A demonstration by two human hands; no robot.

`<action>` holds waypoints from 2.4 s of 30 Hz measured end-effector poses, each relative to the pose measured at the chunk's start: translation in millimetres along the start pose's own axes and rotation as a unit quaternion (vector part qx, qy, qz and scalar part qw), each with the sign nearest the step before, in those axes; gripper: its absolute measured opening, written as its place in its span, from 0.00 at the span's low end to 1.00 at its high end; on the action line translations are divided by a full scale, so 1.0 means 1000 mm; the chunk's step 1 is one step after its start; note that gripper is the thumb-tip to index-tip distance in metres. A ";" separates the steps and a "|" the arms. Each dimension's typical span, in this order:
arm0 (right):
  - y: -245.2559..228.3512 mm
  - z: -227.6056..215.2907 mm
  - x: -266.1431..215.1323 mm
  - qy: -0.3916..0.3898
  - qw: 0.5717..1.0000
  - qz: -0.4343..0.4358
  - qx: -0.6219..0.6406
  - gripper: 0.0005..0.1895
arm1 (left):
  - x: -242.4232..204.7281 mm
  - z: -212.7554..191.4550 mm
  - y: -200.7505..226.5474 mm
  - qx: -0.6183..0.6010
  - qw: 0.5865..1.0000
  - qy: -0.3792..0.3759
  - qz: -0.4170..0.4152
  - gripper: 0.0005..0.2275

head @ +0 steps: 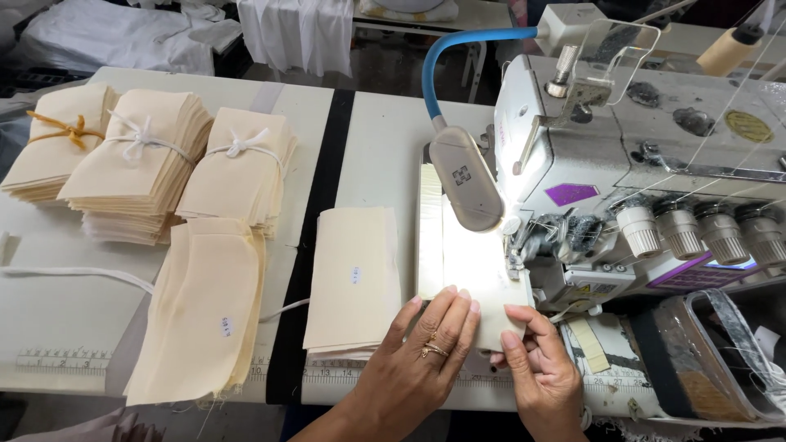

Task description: Picking up, aligning, and stacking fabric pieces on a sewing machine workstation

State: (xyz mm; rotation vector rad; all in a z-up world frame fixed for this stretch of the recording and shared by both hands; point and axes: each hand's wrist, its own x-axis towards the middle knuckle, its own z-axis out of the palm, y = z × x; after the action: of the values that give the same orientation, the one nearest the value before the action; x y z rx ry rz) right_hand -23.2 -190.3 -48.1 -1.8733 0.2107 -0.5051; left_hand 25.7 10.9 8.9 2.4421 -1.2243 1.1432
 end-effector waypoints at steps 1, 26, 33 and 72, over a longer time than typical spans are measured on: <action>0.001 0.001 0.001 -0.001 1.000 -0.002 0.012 0.19 | 0.001 0.000 0.000 0.002 1.000 0.007 -0.001 0.17; 0.009 -0.009 0.000 -0.163 0.964 -0.199 -0.062 0.14 | 0.073 0.074 -0.075 -0.215 0.954 -0.061 -0.199 0.07; 0.017 0.000 0.002 -0.152 0.961 -0.211 -0.098 0.11 | 0.172 0.134 -0.151 -0.254 0.803 -0.352 -0.409 0.22; -0.048 0.119 0.006 -0.207 0.635 -0.593 -0.450 0.23 | -0.108 -0.076 -0.094 -0.310 0.851 0.038 -0.423 0.14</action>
State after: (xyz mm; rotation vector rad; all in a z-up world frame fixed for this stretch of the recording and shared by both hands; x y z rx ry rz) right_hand 30.1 -74.0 -35.7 -2.8898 -1.4703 -0.8925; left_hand 13.5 172.3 0.4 1.9998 -0.2861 0.4638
